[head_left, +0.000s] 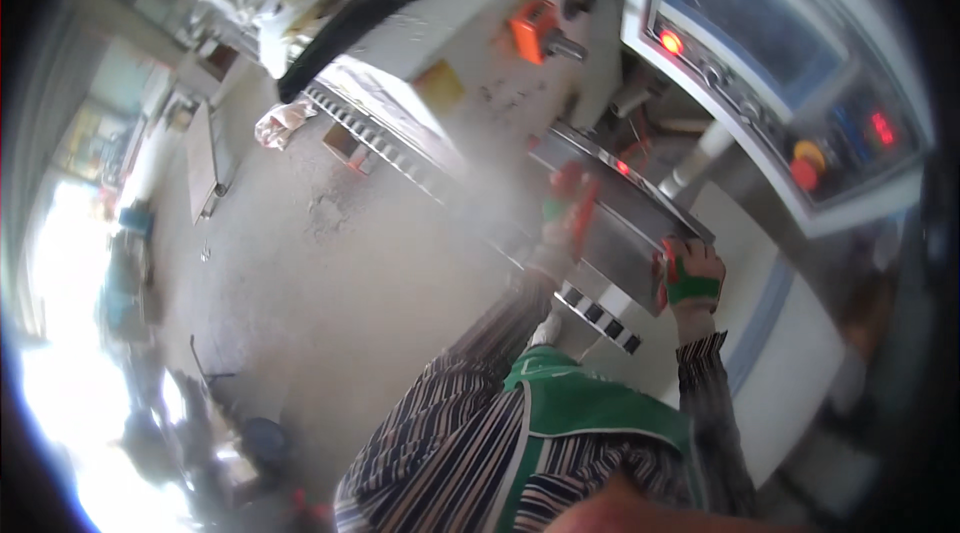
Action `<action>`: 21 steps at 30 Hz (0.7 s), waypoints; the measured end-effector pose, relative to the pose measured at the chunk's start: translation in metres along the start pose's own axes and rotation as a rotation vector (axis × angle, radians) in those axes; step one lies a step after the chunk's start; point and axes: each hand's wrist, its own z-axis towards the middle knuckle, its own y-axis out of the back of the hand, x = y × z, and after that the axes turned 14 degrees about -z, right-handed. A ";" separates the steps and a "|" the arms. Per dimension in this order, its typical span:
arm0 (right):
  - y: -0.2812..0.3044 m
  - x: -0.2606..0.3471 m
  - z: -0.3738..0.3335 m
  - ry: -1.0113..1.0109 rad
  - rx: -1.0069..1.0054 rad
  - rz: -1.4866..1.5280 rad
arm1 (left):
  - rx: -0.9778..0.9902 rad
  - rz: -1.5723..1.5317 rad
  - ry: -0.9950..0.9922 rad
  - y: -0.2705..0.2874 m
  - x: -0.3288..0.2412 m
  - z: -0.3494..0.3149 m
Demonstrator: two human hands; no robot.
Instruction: The recorder is using an industrial edge-banding or trimming machine to process strips of building material.
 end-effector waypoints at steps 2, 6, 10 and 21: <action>0.007 0.008 0.007 -0.011 0.110 0.016 | 0.034 0.112 0.022 -0.011 -0.016 -0.017; -0.003 0.014 0.017 0.024 0.119 0.028 | 0.363 0.358 -0.011 -0.014 -0.031 -0.086; 0.001 0.036 0.039 0.062 0.099 -0.059 | 0.435 0.414 0.163 0.015 -0.054 -0.132; -0.017 0.065 0.069 0.065 -0.001 -0.058 | 0.305 0.335 0.213 0.073 -0.118 -0.171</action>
